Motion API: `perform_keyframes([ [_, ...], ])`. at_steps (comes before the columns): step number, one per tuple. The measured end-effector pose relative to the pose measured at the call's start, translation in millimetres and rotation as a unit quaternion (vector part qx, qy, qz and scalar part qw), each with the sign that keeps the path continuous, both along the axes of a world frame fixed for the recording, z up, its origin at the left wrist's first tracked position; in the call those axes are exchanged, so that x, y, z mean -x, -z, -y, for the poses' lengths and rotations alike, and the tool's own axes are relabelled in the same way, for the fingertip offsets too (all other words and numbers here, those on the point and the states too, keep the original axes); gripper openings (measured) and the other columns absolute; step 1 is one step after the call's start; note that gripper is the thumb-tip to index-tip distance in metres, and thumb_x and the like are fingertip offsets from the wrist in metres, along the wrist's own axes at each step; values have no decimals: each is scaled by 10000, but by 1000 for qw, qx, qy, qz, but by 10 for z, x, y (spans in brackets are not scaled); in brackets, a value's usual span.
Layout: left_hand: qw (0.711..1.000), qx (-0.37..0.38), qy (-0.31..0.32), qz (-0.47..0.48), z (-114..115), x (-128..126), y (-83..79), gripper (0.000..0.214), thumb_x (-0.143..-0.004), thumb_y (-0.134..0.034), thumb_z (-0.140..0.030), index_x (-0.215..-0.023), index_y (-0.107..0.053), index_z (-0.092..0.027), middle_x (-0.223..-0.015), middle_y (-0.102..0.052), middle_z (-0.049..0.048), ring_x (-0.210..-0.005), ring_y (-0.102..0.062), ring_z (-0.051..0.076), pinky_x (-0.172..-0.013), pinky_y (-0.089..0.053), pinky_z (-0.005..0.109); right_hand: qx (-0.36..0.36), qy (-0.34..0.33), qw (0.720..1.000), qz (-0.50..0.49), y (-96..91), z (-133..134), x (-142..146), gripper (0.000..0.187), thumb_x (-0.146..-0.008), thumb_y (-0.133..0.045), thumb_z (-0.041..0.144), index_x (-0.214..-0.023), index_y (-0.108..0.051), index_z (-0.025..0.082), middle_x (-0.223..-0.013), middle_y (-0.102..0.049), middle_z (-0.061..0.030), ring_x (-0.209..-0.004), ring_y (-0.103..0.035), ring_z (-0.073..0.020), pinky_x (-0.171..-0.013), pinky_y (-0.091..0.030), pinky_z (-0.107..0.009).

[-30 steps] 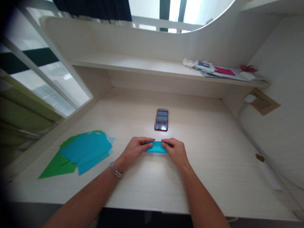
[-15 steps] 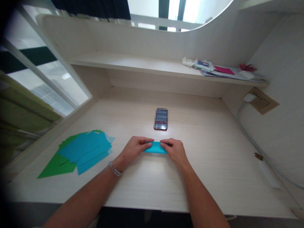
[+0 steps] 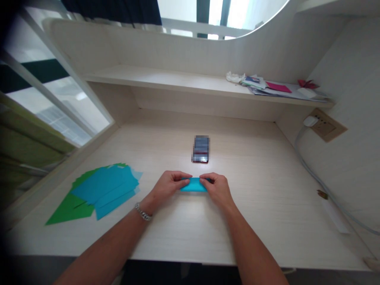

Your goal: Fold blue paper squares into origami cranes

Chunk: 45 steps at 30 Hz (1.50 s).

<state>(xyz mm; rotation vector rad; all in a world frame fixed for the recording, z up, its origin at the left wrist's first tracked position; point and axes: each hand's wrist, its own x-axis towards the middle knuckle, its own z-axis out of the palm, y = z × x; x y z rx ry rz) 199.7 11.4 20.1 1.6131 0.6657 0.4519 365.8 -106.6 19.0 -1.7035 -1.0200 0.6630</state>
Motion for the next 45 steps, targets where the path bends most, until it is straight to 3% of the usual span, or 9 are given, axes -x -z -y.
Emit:
perform_keyframes([
  [8, 995, -84, 47, -37, 39, 5, -90, 275, -753, -631, -295, -968, -714, -145, -821, -719, 71, -727, -635, 186, -635, -474, 267, -19, -32, 999, 13, -34, 21, 37, 137, -728, -663, 269, -826, -729, 199, -788, -714, -43, -711, -628, -194, -639, -476, -295],
  [11, 991, -113, 57, -50, 60, 13, -105, 251, -784, -599, -343, -876, -731, -150, -824, -725, 68, -744, -637, 192, -658, -471, 272, -31, -24, 999, -21, -32, 8, 52, 241, -702, -698, 283, -924, -704, 191, -764, -698, -37, -664, -610, -175, -594, -468, -276],
  [14, 992, -118, 21, -49, 73, 13, -110, 265, -797, -587, -367, -852, -728, -149, -804, -723, 66, -718, -630, 187, -633, -465, 267, -38, -1, 994, -102, -32, -14, 46, 404, -662, -740, 334, -1024, -666, 171, -740, -692, -39, -653, -619, -178, -587, -484, -279],
  [17, 993, -110, -14, -33, 79, 4, -118, 271, -805, -581, -375, -852, -723, -149, -811, -718, 69, -715, -624, 183, -622, -463, 264, -25, 28, 986, -162, -33, -29, 26, 402, -646, -740, 407, -946, -680, 147, -744, -700, -59, -663, -637, -194, -590, -508, -299],
  [21, 997, -70, -10, -16, 75, -3, -110, 259, -786, -600, -367, -825, -706, -133, -780, -701, 74, -685, -611, 175, -591, -457, 256, -16, 40, 987, -156, -27, -26, 7, 312, -666, -716, 410, -823, -703, 140, -729, -702, -60, -658, -631, -191, -589, -505, -296],
  [26, 997, -36, 50, -47, 77, -15, -87, 230, -741, -637, -334, -829, -692, -129, -737, -689, 63, -645, -600, 165, -561, -435, 245, -4, 8, 995, -94, -48, -15, -8, 205, -686, -699, 326, -781, -717, 145, -678, -690, -40, -612, -600, -166, -565, -465, -269],
  [33, 992, -80, 65, -71, 86, -162, -185, 317, -778, -575, -415, -734, -692, -124, -640, -621, 27, -566, -514, 134, -485, -346, 220, 25, -43, 997, -55, -214, -72, -68, 169, -699, -673, 295, -776, -733, 157, -665, -683, -36, -601, -589, -161, -562, -463, -268],
  [37, 996, -42, 63, -42, 72, -267, -169, 308, -773, -593, -410, -735, -680, -118, -624, -585, 14, -548, -478, 118, -479, -326, 214, 16, -35, 996, -86, -276, -144, -148, 217, -679, -692, 296, -832, -733, 147, -705, -698, -51, -613, -603, -168, -568, -477, -274],
  [45, 997, 62, 39, -5, 123, -270, -95, 269, -734, -667, -378, -714, -662, -111, -617, -558, 2, -538, -440, 100, -475, -315, 205, -22, 1, 993, -117, -185, -157, -105, 208, -681, -708, 298, -817, -739, 144, -747, -722, -72, -675, -643, -196, -629, -506, -301],
])
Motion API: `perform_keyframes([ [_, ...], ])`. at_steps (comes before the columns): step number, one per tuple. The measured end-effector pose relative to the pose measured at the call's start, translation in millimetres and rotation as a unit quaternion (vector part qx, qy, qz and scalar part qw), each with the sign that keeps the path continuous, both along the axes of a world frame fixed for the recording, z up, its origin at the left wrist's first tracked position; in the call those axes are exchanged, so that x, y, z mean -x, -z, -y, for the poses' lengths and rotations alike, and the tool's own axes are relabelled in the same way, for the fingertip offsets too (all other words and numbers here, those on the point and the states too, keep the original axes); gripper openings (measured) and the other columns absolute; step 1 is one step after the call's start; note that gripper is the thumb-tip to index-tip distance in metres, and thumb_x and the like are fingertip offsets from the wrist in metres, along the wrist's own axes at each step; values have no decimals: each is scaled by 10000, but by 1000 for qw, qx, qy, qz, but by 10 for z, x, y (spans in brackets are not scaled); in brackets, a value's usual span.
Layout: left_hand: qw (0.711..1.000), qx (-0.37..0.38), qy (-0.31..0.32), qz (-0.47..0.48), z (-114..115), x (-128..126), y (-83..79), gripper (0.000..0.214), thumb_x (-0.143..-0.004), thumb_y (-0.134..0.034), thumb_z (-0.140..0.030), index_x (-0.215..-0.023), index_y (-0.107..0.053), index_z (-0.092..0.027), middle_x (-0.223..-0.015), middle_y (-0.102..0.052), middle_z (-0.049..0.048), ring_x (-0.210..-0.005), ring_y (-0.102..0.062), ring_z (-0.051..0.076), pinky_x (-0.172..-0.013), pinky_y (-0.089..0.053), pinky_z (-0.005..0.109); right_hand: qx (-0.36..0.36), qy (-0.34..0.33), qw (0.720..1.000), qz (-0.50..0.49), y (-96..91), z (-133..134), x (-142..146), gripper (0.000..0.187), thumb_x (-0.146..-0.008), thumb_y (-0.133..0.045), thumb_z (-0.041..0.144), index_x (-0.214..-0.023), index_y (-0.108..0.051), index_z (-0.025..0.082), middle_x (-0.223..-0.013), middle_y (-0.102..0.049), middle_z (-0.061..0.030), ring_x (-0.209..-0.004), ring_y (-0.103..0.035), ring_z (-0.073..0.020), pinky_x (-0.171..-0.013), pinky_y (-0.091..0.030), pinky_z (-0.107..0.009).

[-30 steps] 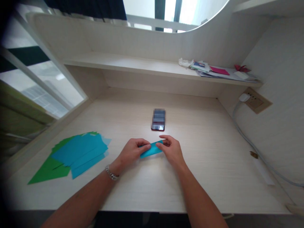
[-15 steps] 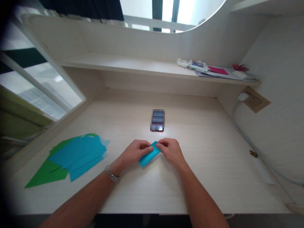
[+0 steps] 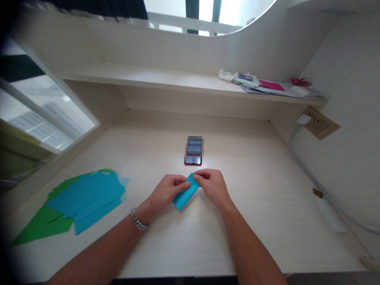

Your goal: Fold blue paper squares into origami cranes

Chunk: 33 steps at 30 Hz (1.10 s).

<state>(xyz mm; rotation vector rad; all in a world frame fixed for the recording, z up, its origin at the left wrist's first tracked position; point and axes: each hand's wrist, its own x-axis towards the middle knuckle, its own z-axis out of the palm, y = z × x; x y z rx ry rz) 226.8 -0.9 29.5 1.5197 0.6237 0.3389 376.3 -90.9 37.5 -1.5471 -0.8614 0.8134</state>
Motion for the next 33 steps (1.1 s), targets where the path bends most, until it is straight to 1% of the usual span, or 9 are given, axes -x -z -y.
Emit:
perform_keyframes([
  [4, 999, 35, 4, -1, 7, 29, -28, 244, -731, -672, -354, -694, -664, -113, -619, -563, 5, -550, -443, 101, -481, -326, 204, 2, 5, 1000, 12, -19, 24, 25, 192, -688, -705, 289, -817, -744, 153, -756, -729, -72, -700, -656, -207, -639, -512, -307],
  [7, 999, 46, 5, -7, 15, 38, -37, 245, -725, -675, -356, -715, -668, -112, -622, -567, 5, -545, -442, 99, -478, -324, 204, 8, 4, 1000, 22, -30, 38, 23, 196, -684, -711, 290, -824, -746, 158, -778, -734, -75, -719, -664, -213, -662, -517, -318],
  [16, 999, 35, 15, -25, 9, 55, -42, 289, -717, -666, -407, -710, -671, -118, -619, -579, 10, -537, -457, 108, -475, -332, 214, 22, -15, 999, 30, -19, 54, 9, 190, -687, -700, 281, -833, -749, 169, -802, -739, -74, -749, -670, -225, -691, -522, -336],
  [23, 999, 42, 13, -32, 12, 47, -67, 278, -716, -661, -388, -746, -691, -113, -658, -616, 31, -561, -489, 119, -492, -354, 221, 22, -19, 999, 29, -15, 57, 0, 194, -679, -706, 278, -834, -750, 169, -806, -739, -75, -755, -669, -224, -700, -520, -339],
  [27, 998, 43, 9, -33, 18, 45, -72, 291, -722, -653, -400, -742, -693, -112, -659, -616, 35, -555, -488, 116, -487, -349, 221, 26, -16, 999, 38, -19, 51, 3, 184, -691, -697, 295, -814, -749, 170, -777, -733, -67, -722, -659, -215, -668, -512, -327],
  [33, 999, 24, 7, -40, 17, 50, -42, 311, -717, -655, -423, -718, -682, -112, -626, -605, 22, -535, -478, 114, -482, -339, 224, 28, -25, 998, 49, -16, 60, 10, 192, -734, -653, 317, -814, -741, 166, -722, -710, -46, -665, -625, -192, -609, -483, -294],
])
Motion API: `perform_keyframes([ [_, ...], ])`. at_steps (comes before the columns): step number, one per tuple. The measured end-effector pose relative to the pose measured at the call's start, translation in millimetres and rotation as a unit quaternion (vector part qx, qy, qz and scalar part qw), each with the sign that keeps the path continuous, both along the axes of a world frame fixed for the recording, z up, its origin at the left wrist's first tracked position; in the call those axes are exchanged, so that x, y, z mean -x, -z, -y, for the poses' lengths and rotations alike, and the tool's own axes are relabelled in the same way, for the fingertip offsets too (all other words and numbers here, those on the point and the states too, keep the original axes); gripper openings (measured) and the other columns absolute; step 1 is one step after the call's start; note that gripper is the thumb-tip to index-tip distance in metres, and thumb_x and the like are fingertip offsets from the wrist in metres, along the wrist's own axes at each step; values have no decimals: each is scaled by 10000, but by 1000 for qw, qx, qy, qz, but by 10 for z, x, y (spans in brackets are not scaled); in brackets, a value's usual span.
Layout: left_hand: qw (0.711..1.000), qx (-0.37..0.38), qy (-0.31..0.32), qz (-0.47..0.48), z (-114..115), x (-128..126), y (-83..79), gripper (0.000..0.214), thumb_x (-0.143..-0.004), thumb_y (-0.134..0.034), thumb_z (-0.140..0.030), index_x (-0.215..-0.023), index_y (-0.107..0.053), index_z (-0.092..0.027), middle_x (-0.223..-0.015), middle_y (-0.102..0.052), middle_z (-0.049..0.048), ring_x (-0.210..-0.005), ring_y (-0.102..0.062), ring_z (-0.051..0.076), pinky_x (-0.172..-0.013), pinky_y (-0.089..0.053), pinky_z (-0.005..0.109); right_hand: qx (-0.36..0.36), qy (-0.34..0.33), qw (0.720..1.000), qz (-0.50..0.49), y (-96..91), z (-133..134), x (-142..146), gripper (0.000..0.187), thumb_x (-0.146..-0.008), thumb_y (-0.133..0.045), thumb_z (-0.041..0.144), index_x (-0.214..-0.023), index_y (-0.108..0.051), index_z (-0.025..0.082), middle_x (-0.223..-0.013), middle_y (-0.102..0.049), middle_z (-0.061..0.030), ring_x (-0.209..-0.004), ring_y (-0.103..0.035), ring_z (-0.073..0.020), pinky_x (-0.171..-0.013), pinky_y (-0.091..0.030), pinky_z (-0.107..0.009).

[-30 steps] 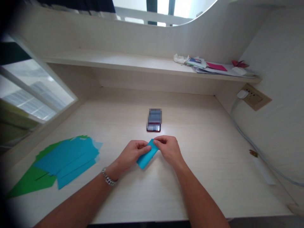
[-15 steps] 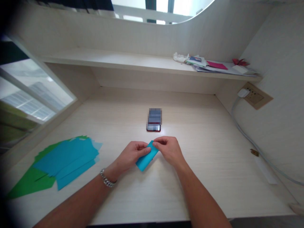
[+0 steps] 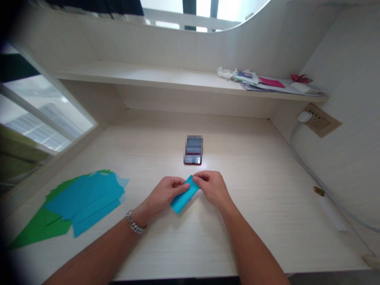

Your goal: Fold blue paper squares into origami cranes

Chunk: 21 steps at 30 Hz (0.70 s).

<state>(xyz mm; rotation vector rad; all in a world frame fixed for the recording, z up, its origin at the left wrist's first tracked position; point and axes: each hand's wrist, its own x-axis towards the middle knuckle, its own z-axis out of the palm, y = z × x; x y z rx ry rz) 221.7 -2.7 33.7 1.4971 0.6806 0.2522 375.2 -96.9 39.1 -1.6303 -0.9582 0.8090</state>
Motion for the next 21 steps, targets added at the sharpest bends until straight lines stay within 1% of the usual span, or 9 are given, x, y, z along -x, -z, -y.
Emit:
perform_keyframes([
  [4, 1000, -17, -14, -9, 16, -5, -3, 332, -740, -623, -434, -697, -675, -109, -606, -594, 17, -531, -473, 118, -473, -329, 226, -5, -10, 1000, 13, 3, 0, 12, 199, -759, -629, 326, -799, -736, 162, -695, -691, -38, -651, -603, -189, -593, -463, -285],
  [7, 999, -33, -31, -6, 32, -21, -5, 334, -755, -605, -431, -666, -662, -114, -587, -581, 13, -532, -465, 119, -469, -320, 226, -13, -2, 1000, 17, 34, -20, 28, 211, -766, -622, 345, -782, -721, 159, -704, -688, -44, -663, -605, -191, -598, -465, -287],
  [9, 998, -39, -47, 0, 38, -34, 5, 336, -760, -600, -436, -672, -665, -118, -592, -587, 19, -535, -471, 121, -468, -325, 224, -16, 11, 1000, -14, 69, -42, 41, 244, -735, -654, 368, -848, -697, 156, -729, -692, -53, -669, -619, -194, -598, -484, -292],
  [11, 997, -45, -65, 8, 42, -45, 25, 349, -766, -594, -450, -695, -677, -118, -610, -604, 30, -541, -486, 125, -472, -340, 224, -12, 31, 996, -80, 103, -64, 54, 334, -670, -717, 380, -905, -665, 149, -731, -691, -59, -656, -632, -195, -590, -505, -300],
  [13, 995, -52, -80, 19, 46, -51, 51, 366, -770, -590, -466, -722, -687, -117, -632, -622, 39, -549, -502, 130, -478, -355, 226, -13, 53, 989, -141, 122, -79, 63, 370, -607, -767, 375, -871, -648, 145, -701, -683, -52, -628, -633, -187, -588, -514, -305],
  [15, 995, -55, -83, 27, 51, -55, 78, 377, -772, -593, -477, -757, -696, -115, -663, -642, 48, -565, -519, 135, -490, -370, 229, -24, 73, 983, -166, 120, -84, 65, 348, -578, -790, 362, -804, -638, 145, -659, -669, -35, -596, -621, -171, -587, -511, -301],
  [17, 995, -53, -78, 32, 56, -58, 97, 382, -770, -601, -482, -787, -702, -113, -692, -661, 57, -581, -536, 140, -503, -384, 232, -37, 85, 980, -178, 102, -81, 62, 352, -562, -806, 341, -801, -633, 147, -605, -644, -8, -560, -603, -154, -581, -501, -292],
  [19, 995, -51, -82, 31, 60, -60, 106, 394, -762, -609, -491, -787, -706, -110, -690, -668, 61, -579, -545, 144, -504, -392, 235, -45, 90, 975, -197, 80, -76, 59, 396, -552, -818, 327, -858, -635, 153, -569, -621, 17, -551, -598, -149, -591, -502, -292],
  [21, 993, -55, -103, 33, 62, -61, 108, 407, -755, -610, -503, -781, -709, -109, -681, -671, 62, -577, -552, 149, -499, -398, 238, -43, 89, 967, -233, 65, -76, 65, 455, -553, -822, 337, -927, -634, 161, -594, -634, 12, -589, -620, -161, -616, -509, -301],
])
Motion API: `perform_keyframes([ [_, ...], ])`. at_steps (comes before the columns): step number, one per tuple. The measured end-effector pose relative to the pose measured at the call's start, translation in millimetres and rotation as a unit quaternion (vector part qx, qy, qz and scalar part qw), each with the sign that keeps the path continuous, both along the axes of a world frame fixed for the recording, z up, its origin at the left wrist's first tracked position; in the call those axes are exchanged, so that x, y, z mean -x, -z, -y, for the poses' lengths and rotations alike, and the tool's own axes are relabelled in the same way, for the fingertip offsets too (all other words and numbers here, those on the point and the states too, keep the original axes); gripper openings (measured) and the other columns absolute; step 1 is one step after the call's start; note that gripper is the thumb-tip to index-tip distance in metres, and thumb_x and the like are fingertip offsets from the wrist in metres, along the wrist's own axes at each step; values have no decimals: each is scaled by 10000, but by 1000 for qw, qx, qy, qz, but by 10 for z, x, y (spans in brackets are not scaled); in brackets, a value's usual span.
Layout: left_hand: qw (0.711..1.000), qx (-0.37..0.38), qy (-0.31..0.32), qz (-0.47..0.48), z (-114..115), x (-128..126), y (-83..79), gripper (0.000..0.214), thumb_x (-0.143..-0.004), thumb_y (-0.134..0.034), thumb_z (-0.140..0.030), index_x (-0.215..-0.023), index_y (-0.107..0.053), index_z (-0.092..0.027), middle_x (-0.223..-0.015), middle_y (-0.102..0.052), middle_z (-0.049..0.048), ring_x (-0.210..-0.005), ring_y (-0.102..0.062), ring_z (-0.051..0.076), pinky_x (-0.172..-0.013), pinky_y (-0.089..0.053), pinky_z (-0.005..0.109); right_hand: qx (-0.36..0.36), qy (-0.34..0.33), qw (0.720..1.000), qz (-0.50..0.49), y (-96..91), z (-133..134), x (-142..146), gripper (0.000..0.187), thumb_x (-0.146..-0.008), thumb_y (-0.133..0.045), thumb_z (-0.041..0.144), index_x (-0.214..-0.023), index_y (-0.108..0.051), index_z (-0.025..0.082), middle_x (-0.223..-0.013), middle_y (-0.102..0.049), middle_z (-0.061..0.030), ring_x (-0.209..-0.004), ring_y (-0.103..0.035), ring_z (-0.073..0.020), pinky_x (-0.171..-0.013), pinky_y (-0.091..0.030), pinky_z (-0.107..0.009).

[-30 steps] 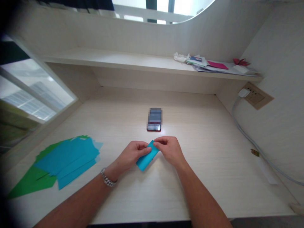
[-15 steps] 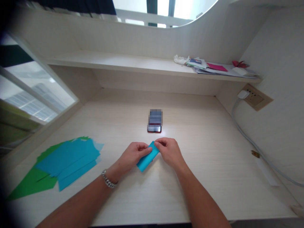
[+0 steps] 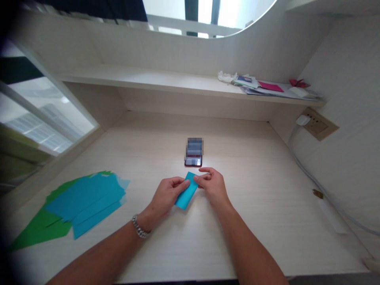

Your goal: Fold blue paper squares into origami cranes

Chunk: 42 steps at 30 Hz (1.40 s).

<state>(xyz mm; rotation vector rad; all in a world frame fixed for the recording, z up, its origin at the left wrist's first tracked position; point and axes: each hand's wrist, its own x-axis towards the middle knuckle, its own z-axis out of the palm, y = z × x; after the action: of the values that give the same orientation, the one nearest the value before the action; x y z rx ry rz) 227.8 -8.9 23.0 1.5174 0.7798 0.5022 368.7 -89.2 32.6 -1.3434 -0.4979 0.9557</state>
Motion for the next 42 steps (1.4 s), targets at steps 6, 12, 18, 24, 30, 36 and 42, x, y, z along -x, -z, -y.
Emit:
perform_keyframes([
  [6, 999, 4, -28, 24, 5, -1, -2, 412, -761, -606, -505, -841, -722, -118, -800, -711, 93, -663, -603, 181, -548, -451, 254, 35, -5, 999, 18, 28, -25, 29, 336, -636, -748, 453, -706, -655, 138, -600, -648, -37, -547, -584, -145, -516, -442, -253],
  [12, 999, 22, -17, 32, 9, -12, 2, 376, -762, -628, -476, -812, -723, -116, -779, -711, 86, -653, -599, 174, -556, -458, 258, 10, 29, 994, 109, 59, -30, 9, 302, -663, -729, 443, -702, -659, 151, -562, -622, -8, -509, -548, -133, -497, -426, -249],
  [18, 998, 33, -22, 43, 8, -10, 13, 389, -780, -615, -475, -856, -717, -107, -832, -717, 108, -711, -623, 197, -616, -488, 282, 24, -10, 993, 117, 100, -42, 13, 327, -696, -700, 467, -659, -625, 150, -535, -587, -1, -495, -519, -125, -487, -412, -243],
  [24, 997, 44, -43, 56, 5, -14, 7, 396, -762, -635, -481, -881, -727, -115, -839, -725, 96, -721, -637, 203, -623, -498, 279, 15, -11, 994, 110, 109, -56, 52, 333, -711, -684, 474, -741, -640, 145, -620, -624, -22, -547, -545, -137, -518, -435, -250],
  [30, 993, 62, -67, 75, 7, -29, 17, 395, -742, -664, -465, -903, -733, -111, -815, -724, 93, -682, -631, 191, -620, -504, 280, 24, -13, 990, 141, 139, -75, 77, 321, -692, -707, 448, -655, -607, 146, -542, -570, 6, -504, -502, -122, -480, -392, -234],
  [36, 988, 66, -107, 90, -2, -31, -4, 399, -735, -670, -468, -898, -733, -109, -766, -709, 79, -624, -597, 165, -563, -491, 257, 33, -62, 992, 109, 193, -84, 109, 346, -712, -677, 481, -665, -600, 147, -547, -582, -3, -497, -510, -126, -475, -400, -239],
  [42, 987, 59, -120, 88, -37, -23, 26, 386, -706, -696, -463, -883, -734, -122, -685, -670, 37, -561, -540, 128, -495, -435, 217, 41, -36, 988, 147, 211, -82, 127, 327, -719, -673, 472, -676, -609, 153, -579, -592, -8, -522, -520, -131, -483, -401, -238],
])
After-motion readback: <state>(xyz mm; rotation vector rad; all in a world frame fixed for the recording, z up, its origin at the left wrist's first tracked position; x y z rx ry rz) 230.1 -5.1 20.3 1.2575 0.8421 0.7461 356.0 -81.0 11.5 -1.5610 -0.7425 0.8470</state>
